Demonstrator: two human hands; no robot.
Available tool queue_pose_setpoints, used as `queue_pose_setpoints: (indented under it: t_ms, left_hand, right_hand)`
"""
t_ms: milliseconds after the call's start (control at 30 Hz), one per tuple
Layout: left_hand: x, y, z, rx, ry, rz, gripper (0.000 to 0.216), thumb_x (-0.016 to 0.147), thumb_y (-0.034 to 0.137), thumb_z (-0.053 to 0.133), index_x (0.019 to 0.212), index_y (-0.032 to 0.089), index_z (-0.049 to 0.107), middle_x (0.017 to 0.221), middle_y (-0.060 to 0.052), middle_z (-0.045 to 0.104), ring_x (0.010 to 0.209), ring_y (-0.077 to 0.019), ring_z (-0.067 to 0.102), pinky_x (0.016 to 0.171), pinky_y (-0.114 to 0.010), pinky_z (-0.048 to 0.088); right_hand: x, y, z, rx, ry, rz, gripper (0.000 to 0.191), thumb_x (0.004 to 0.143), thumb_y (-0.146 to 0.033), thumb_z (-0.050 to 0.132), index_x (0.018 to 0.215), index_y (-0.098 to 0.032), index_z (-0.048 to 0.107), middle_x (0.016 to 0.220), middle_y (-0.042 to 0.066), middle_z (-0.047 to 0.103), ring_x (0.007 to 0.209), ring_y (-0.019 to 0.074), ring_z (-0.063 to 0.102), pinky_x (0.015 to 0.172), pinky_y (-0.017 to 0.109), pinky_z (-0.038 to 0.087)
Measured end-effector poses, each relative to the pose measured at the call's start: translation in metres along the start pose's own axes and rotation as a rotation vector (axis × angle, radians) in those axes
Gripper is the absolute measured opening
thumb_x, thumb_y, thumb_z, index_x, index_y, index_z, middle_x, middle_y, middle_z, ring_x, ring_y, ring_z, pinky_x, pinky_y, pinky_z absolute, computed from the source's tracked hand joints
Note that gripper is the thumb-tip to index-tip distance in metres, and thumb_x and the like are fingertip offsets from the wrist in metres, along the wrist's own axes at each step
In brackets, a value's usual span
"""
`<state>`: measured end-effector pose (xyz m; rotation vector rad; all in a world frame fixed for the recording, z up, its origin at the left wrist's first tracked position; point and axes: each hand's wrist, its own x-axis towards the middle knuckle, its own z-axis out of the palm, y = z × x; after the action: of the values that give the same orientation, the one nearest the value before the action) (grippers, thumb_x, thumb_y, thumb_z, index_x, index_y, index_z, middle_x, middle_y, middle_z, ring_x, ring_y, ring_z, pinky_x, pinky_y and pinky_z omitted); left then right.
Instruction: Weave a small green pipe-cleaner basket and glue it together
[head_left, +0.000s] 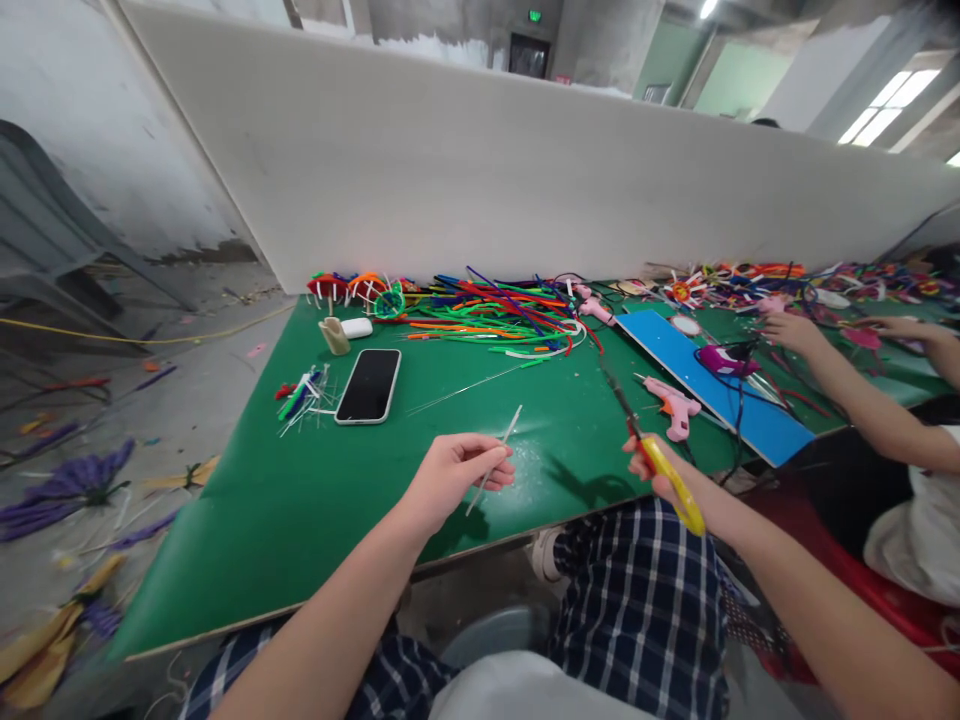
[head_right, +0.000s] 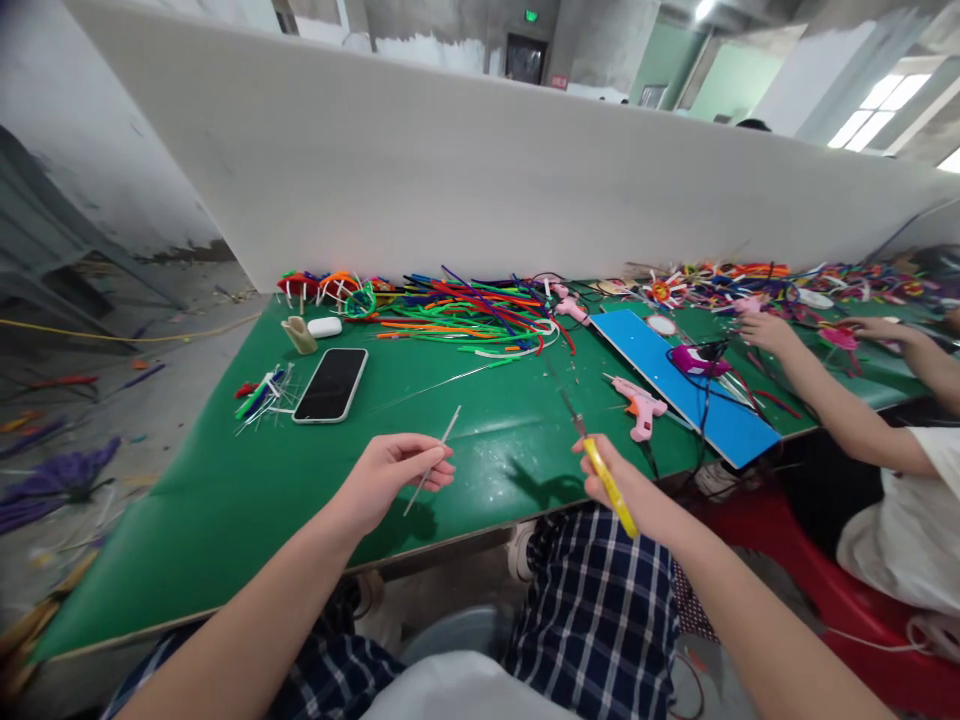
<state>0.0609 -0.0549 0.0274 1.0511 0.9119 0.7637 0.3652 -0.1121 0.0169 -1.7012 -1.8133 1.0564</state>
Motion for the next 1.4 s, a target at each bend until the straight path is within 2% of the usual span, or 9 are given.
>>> queue_pose_setpoints:
  t_ms: [133, 300, 400, 500, 733, 967, 1100, 1267, 1400]
  left_hand:
    - [-0.008, 0.007, -0.001, 0.026, -0.054, -0.006, 0.022, 0.065, 0.032, 0.065, 0.074, 0.012, 0.065, 0.062, -0.006, 0.066, 0.057, -0.0155, 0.062, 0.056, -0.026, 0.051]
    - [-0.010, 0.010, -0.005, 0.044, -0.066, -0.011, 0.020, 0.064, 0.031, 0.066, 0.073, 0.013, 0.066, 0.059, -0.005, 0.066, 0.052, -0.0146, 0.061, 0.052, -0.025, 0.050]
    - [-0.009, 0.010, -0.006, 0.041, -0.085, -0.020, 0.020, 0.065, 0.031, 0.065, 0.073, 0.012, 0.066, 0.059, -0.006, 0.066, 0.052, -0.0141, 0.061, 0.051, -0.024, 0.050]
    - [-0.009, 0.009, -0.006, 0.039, -0.103, -0.037, 0.021, 0.065, 0.031, 0.065, 0.073, 0.012, 0.066, 0.060, -0.006, 0.066, 0.052, -0.0138, 0.061, 0.051, -0.023, 0.050]
    - [-0.008, 0.004, -0.002, 0.038, -0.142, -0.083, 0.021, 0.066, 0.033, 0.064, 0.072, 0.012, 0.066, 0.059, -0.006, 0.065, 0.050, -0.0127, 0.061, 0.047, -0.020, 0.049]
    - [-0.006, 0.002, 0.001, 0.035, -0.163, -0.104, 0.021, 0.066, 0.033, 0.064, 0.072, 0.013, 0.066, 0.059, -0.005, 0.065, 0.049, -0.0119, 0.060, 0.044, -0.019, 0.047]
    - [-0.007, 0.002, 0.001, 0.031, -0.184, -0.105, 0.021, 0.067, 0.032, 0.063, 0.073, 0.013, 0.066, 0.059, -0.006, 0.065, 0.048, -0.0111, 0.059, 0.043, -0.018, 0.046]
    - [-0.006, 0.000, 0.002, 0.022, -0.167, -0.100, 0.021, 0.067, 0.032, 0.063, 0.074, 0.012, 0.066, 0.059, -0.006, 0.065, 0.047, -0.0110, 0.058, 0.043, -0.018, 0.047]
    - [-0.006, 0.000, 0.003, 0.030, -0.167, -0.108, 0.021, 0.067, 0.032, 0.063, 0.073, 0.012, 0.066, 0.059, -0.007, 0.065, 0.048, -0.0114, 0.059, 0.044, -0.019, 0.047]
  right_hand:
    - [-0.017, -0.050, 0.017, 0.093, -0.203, 0.133, 0.030, 0.082, -0.045, 0.038, 0.102, -0.024, 0.042, 0.069, -0.003, 0.043, 0.047, 0.0064, 0.035, 0.045, 0.020, 0.030]
    - [-0.009, -0.080, 0.020, 0.075, -0.309, 0.125, 0.034, 0.073, -0.037, 0.056, 0.099, -0.023, 0.041, 0.072, -0.005, 0.043, 0.049, 0.0051, 0.040, 0.045, 0.017, 0.029]
    - [-0.004, -0.076, 0.023, 0.113, -0.356, 0.157, 0.026, 0.079, -0.039, 0.046, 0.100, -0.023, 0.040, 0.078, -0.003, 0.044, 0.046, 0.0040, 0.040, 0.040, 0.017, 0.026]
    - [-0.001, -0.069, 0.028, 0.096, -0.349, 0.078, 0.024, 0.081, -0.041, 0.042, 0.095, -0.022, 0.042, 0.075, -0.003, 0.043, 0.053, 0.0056, 0.042, 0.045, 0.016, 0.030]
    - [0.008, -0.066, 0.031, 0.092, -0.382, -0.124, 0.040, 0.077, -0.053, 0.043, 0.096, -0.018, 0.043, 0.076, 0.000, 0.043, 0.063, 0.0090, 0.040, 0.057, 0.020, 0.035]
    - [0.010, -0.059, 0.031, 0.151, -0.406, -0.142, 0.054, 0.074, -0.064, 0.036, 0.098, -0.016, 0.044, 0.075, 0.000, 0.044, 0.062, 0.0093, 0.037, 0.056, 0.021, 0.034]
    - [0.010, -0.061, 0.032, 0.164, -0.418, -0.137, 0.047, 0.078, -0.059, 0.035, 0.094, -0.016, 0.044, 0.076, 0.001, 0.042, 0.061, 0.0088, 0.036, 0.054, 0.020, 0.034]
    - [0.011, -0.065, 0.035, -0.025, -0.340, -0.121, 0.036, 0.082, -0.051, 0.034, 0.074, -0.017, 0.043, 0.061, -0.003, 0.040, 0.053, 0.0075, 0.034, 0.049, 0.020, 0.030]
    - [0.014, -0.060, 0.040, -0.267, -0.235, -0.115, 0.033, 0.081, -0.048, 0.038, 0.068, -0.018, 0.045, 0.056, -0.004, 0.044, 0.050, 0.0080, 0.037, 0.048, 0.020, 0.029]
